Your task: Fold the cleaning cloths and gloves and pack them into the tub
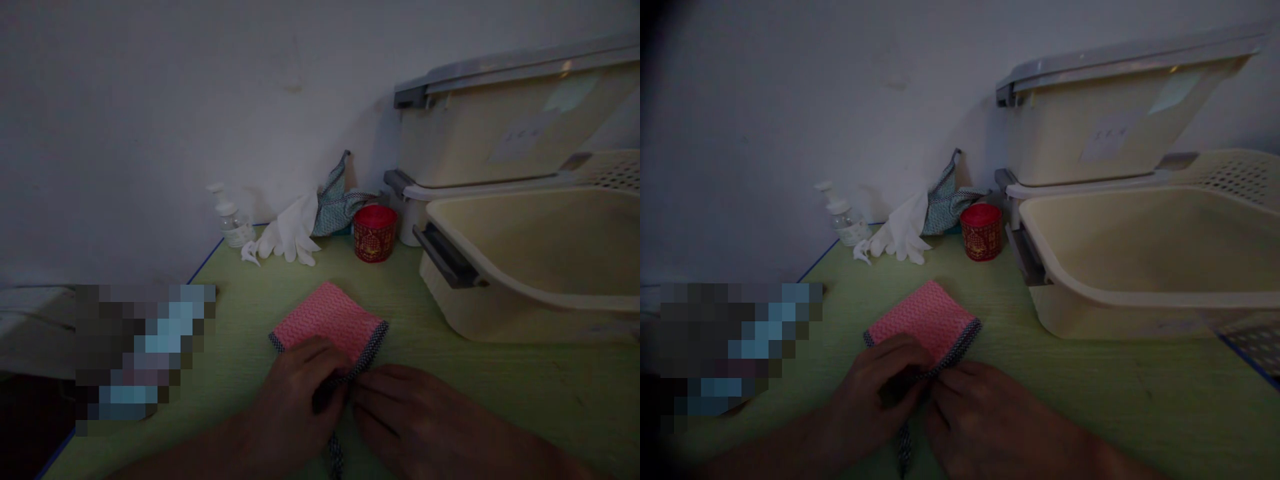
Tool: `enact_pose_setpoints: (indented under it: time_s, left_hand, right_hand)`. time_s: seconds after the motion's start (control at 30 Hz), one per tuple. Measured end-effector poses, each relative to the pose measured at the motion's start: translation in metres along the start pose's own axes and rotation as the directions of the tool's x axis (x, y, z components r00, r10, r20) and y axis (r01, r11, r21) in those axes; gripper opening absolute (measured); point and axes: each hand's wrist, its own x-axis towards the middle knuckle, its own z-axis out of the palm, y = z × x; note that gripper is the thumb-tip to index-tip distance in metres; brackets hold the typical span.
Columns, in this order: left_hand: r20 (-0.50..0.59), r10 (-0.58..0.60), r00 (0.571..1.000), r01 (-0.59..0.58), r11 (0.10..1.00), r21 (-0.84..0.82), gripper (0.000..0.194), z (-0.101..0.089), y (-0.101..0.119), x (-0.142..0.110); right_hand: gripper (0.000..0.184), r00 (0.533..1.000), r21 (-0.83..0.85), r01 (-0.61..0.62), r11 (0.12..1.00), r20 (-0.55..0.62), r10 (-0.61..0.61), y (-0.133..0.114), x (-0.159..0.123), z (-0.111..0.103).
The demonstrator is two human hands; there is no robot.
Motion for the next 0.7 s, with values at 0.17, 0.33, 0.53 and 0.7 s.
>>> enact_pose_setpoints:
  time_s: [0.17, 0.33, 0.53, 0.7]
  left_hand:
    - [-0.015, 0.03, 0.999, -0.03, 1.0, 0.002, 0.017, 0.002, 0.0, -0.002]
    - [-0.001, 0.021, 1.0, -0.021, 1.0, 0.0, 0.019, 0.002, 0.0, -0.002]
    - [0.091, -0.109, 0.99, 0.11, 0.994, -0.012, 0.023, -0.006, 0.001, 0.006]
    - [0.174, -0.174, 0.969, 0.18, 0.983, -0.019, 0.02, -0.007, -0.002, 0.007]
  right_hand:
    - [0.012, 0.999, -0.006, 0.01, 1.0, 0.03, -0.009, 0.0, 0.0, -0.001]
    - [0.012, 0.997, 0.021, 0.017, 1.0, 0.074, -0.019, 0.002, 0.0, 0.0]
    - [0.011, 0.995, 0.153, -0.083, 0.985, 0.058, 0.075, 0.007, -0.002, -0.006]
    - [0.019, 0.959, 0.097, -0.245, 0.965, -0.125, 0.256, 0.024, 0.0, -0.005]
